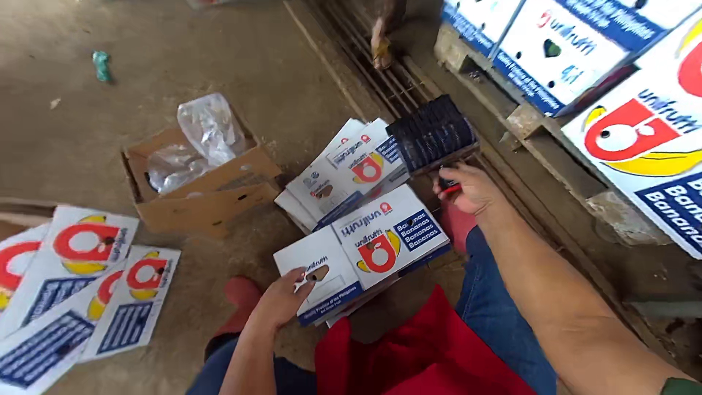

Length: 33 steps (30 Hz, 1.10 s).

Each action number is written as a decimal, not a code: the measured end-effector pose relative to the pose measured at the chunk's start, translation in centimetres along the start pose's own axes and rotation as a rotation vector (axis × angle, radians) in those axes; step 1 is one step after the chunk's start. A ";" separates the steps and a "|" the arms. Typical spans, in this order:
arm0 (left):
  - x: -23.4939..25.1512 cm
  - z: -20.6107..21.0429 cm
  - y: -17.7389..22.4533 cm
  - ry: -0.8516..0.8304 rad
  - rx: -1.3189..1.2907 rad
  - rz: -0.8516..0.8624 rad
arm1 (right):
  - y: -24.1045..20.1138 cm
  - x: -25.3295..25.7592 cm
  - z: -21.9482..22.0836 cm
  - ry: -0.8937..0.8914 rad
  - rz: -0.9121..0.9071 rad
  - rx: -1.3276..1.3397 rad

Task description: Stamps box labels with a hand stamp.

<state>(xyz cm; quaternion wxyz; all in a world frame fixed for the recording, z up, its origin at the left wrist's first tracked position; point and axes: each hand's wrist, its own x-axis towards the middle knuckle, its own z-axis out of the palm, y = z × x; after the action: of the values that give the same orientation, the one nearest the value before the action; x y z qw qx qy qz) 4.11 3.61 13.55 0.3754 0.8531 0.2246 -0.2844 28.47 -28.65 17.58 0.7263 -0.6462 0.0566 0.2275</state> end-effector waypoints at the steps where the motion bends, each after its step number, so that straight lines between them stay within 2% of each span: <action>1: 0.2 -0.2 0.0 -0.012 0.011 -0.019 | -0.1 0.2 0.4 -0.006 0.024 0.005; 5: 0.5 -0.5 -0.2 0.012 0.014 -0.074 | 0.2 0.6 0.8 -0.090 0.008 0.180; 7: 0.3 -0.5 -0.6 0.040 0.017 -0.066 | 0.6 1.2 0.4 -0.140 -0.047 0.283; 9: 0.0 -0.7 -0.7 0.061 0.011 -0.053 | 0.4 1.7 0.0 -0.142 -0.025 0.320; 13: -0.3 -1.2 -0.5 0.040 -0.011 -0.050 | -0.4 1.6 0.4 0.040 0.150 0.277; 16: -0.4 -1.3 -0.6 0.048 -0.025 -0.056 | 0.0 1.5 1.0 0.169 0.216 0.198; 25: -0.8 -1.5 -1.0 0.064 -0.050 -0.075 | -0.4 1.9 0.3 0.317 0.129 0.398; 33: -0.7 -1.5 -1.0 0.057 -0.045 -0.086 | -0.8 1.8 -0.5 0.440 0.193 0.647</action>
<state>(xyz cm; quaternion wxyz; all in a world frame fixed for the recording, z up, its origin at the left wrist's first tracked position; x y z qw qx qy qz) 3.49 5.30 14.31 0.3753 0.8418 0.2780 -0.2707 30.50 -28.67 17.51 0.8381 -0.4093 0.3397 0.1212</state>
